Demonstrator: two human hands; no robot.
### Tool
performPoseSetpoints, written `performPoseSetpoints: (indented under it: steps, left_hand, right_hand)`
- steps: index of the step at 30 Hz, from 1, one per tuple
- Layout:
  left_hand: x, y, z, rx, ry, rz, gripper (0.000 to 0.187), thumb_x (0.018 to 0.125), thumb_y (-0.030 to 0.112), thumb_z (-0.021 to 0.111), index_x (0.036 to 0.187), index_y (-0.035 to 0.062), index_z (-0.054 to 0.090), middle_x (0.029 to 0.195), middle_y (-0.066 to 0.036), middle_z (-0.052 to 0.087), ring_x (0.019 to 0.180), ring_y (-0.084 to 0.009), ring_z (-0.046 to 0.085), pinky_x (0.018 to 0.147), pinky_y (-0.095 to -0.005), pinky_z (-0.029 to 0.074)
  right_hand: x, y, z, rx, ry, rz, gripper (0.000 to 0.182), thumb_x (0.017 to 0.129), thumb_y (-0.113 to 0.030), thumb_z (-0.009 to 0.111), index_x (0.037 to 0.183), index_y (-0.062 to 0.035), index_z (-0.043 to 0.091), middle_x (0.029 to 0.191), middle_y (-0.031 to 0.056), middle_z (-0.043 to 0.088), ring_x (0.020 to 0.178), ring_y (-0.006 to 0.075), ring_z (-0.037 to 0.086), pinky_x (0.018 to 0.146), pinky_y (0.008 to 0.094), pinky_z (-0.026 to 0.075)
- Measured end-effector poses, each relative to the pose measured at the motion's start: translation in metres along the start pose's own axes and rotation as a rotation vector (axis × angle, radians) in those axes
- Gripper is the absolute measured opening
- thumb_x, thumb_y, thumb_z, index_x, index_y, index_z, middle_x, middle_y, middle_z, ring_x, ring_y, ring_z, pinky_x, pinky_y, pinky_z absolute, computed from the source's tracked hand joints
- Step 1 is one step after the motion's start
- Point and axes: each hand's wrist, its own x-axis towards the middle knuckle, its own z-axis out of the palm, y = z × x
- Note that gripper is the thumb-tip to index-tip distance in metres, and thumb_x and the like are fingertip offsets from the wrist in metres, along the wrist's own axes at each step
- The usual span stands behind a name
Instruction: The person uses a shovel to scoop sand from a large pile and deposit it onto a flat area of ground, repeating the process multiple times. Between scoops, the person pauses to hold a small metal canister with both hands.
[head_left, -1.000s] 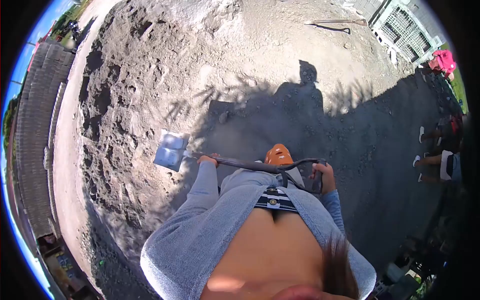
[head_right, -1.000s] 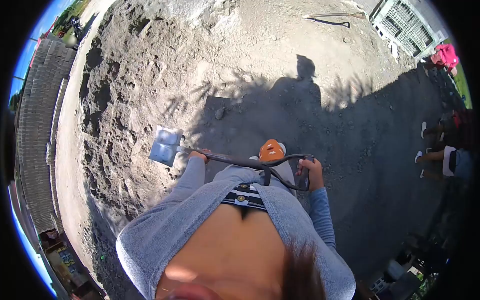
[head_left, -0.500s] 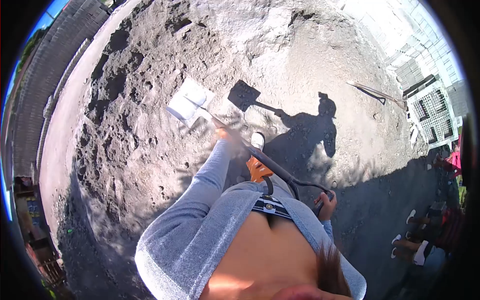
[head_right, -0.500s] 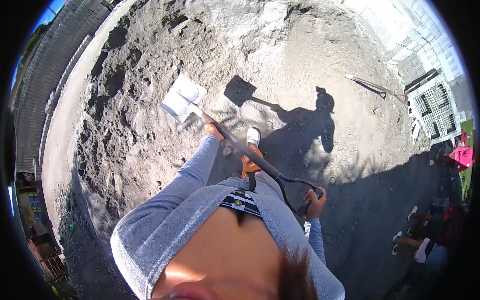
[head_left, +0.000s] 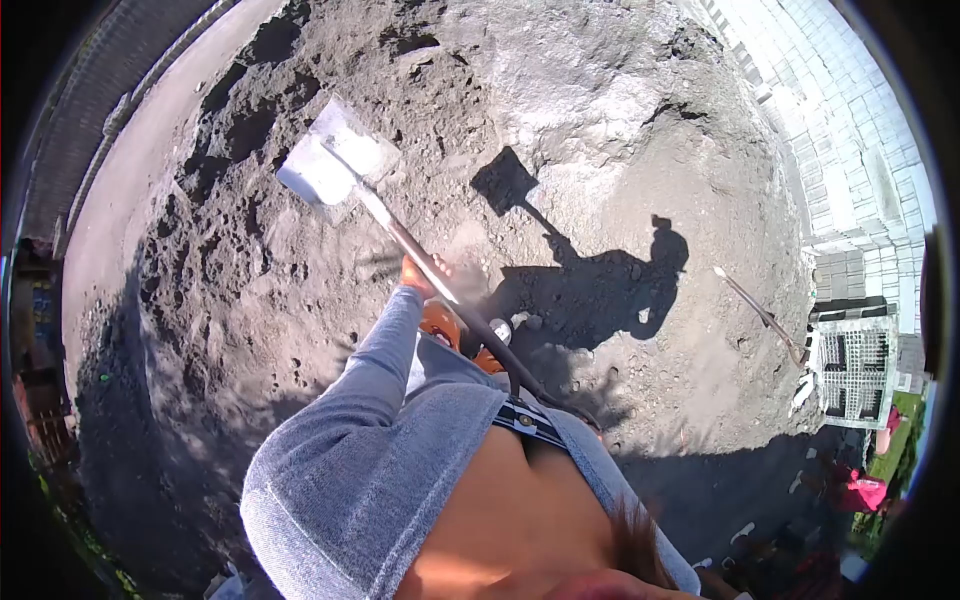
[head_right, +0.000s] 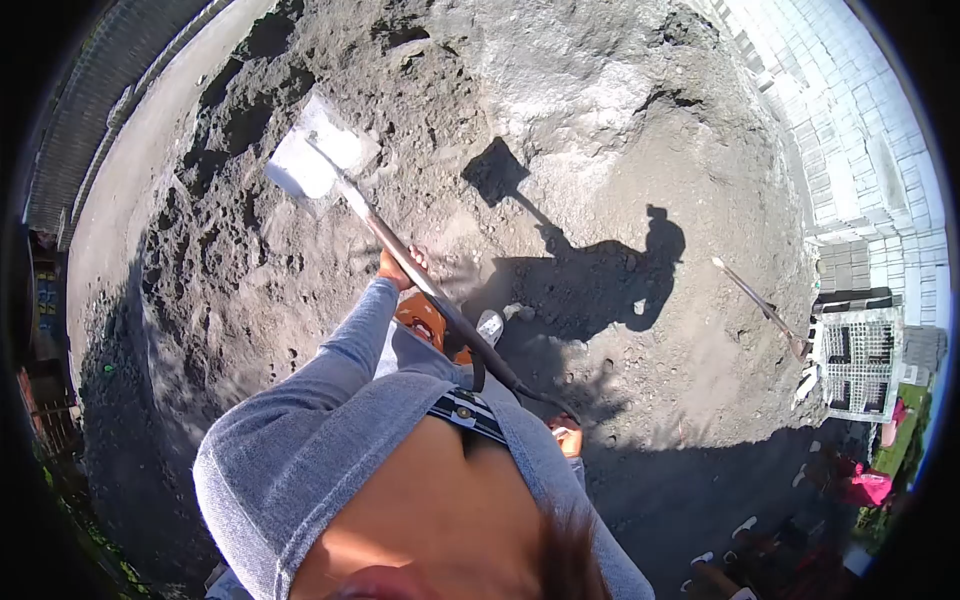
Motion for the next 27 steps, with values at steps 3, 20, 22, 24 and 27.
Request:
performPoseSetpoints:
  steps: [3,20,22,24,27]
  left_hand:
    - [0.015,0.017,-0.006,-0.058,0.066,0.052,0.051,0.076,0.053,0.028,0.061,0.0071,0.043,0.055,-0.006,0.041,0.053,-0.0245,0.041,0.054,-0.0386,0.036]
    - [0.188,0.18,0.138,0.134,0.354,-0.572,0.054,0.074,0.059,0.035,0.061,0.0064,0.042,0.048,-0.008,0.038,0.042,-0.024,0.041,0.043,-0.0385,0.036]
    - [0.247,0.24,0.181,0.329,0.243,-0.275,0.054,0.08,0.057,0.037,0.069,0.0047,0.047,0.049,-0.009,0.042,0.042,-0.0252,0.045,0.043,-0.0415,0.039]
    - [0.354,0.326,0.26,0.237,0.324,-0.335,0.042,0.087,0.043,0.033,0.077,0.0052,0.046,0.055,-0.011,0.046,0.047,-0.0294,0.05,0.044,-0.043,0.042]
    - [0.373,0.402,0.368,0.421,0.318,-0.256,0.054,0.082,0.055,0.024,0.078,0.0052,0.044,0.061,-0.014,0.045,0.05,-0.0308,0.048,0.048,-0.0478,0.041]
  right_hand:
    - [0.006,0.0,0.031,-0.005,0.106,-0.009,0.002,0.069,-0.008,0.055,0.07,-0.0063,0.054,0.059,0.0067,0.051,0.053,0.0213,0.052,0.055,0.0352,0.045]
    - [0.083,0.114,0.446,0.094,0.389,-0.278,0.01,0.068,-0.017,0.054,0.064,-0.009,0.05,0.054,0.0044,0.047,0.048,0.0202,0.047,0.052,0.036,0.042]
    - [0.093,0.128,0.494,0.126,0.378,-0.278,0.011,0.068,-0.018,0.054,0.063,-0.0093,0.049,0.053,0.0042,0.047,0.048,0.0201,0.047,0.051,0.0361,0.042]
    - [0.103,0.139,0.538,0.143,0.364,-0.285,0.012,0.068,-0.019,0.054,0.062,-0.0096,0.049,0.053,0.0039,0.046,0.047,0.02,0.046,0.051,0.0362,0.041]
    - [0.116,0.139,0.597,0.147,0.349,-0.279,0.017,0.067,-0.023,0.055,0.059,-0.0108,0.046,0.05,0.0027,0.045,0.044,0.0189,0.044,0.048,0.034,0.039]
